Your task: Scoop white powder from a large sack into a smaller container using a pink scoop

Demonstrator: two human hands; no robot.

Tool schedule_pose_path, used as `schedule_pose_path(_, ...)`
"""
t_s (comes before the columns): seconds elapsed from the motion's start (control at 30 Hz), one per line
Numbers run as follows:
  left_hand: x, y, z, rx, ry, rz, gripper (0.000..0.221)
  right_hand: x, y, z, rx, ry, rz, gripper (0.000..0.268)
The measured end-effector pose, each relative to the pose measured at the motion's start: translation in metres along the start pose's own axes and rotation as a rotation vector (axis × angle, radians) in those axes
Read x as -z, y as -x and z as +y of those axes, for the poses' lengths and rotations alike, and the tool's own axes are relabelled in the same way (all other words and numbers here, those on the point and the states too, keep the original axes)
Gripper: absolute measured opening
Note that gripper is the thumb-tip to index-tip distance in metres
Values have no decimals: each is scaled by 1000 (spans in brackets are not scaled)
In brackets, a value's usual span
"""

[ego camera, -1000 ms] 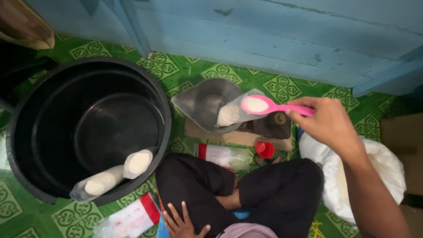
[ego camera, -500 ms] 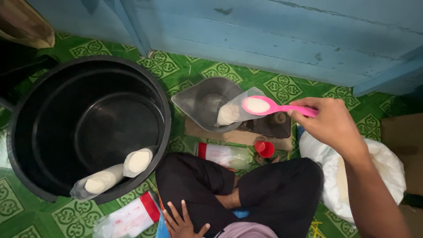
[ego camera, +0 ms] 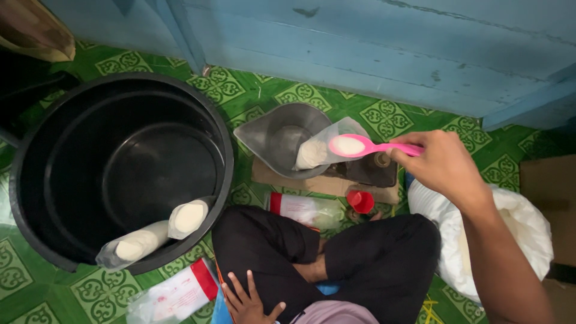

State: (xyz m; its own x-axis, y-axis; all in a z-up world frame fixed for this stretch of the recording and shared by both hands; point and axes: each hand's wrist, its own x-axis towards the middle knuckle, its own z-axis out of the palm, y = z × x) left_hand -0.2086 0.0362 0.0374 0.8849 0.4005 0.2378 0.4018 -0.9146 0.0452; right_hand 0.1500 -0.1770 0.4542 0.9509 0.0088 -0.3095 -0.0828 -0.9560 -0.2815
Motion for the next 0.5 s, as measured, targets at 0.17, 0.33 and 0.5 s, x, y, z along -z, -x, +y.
schedule_pose_path(0.17,-5,4,-4,-9,30,-65,139,1,-1,-3,-16,17,-8,34)
schedule_pose_path(0.33,-7,6,-6,-16,42,-101,143,3,0,-8,-58,32,-25,34)
schedule_pose_path(0.5,3,0,-4,-29,25,-54,139,4,2,-13,-60,12,-27,33)
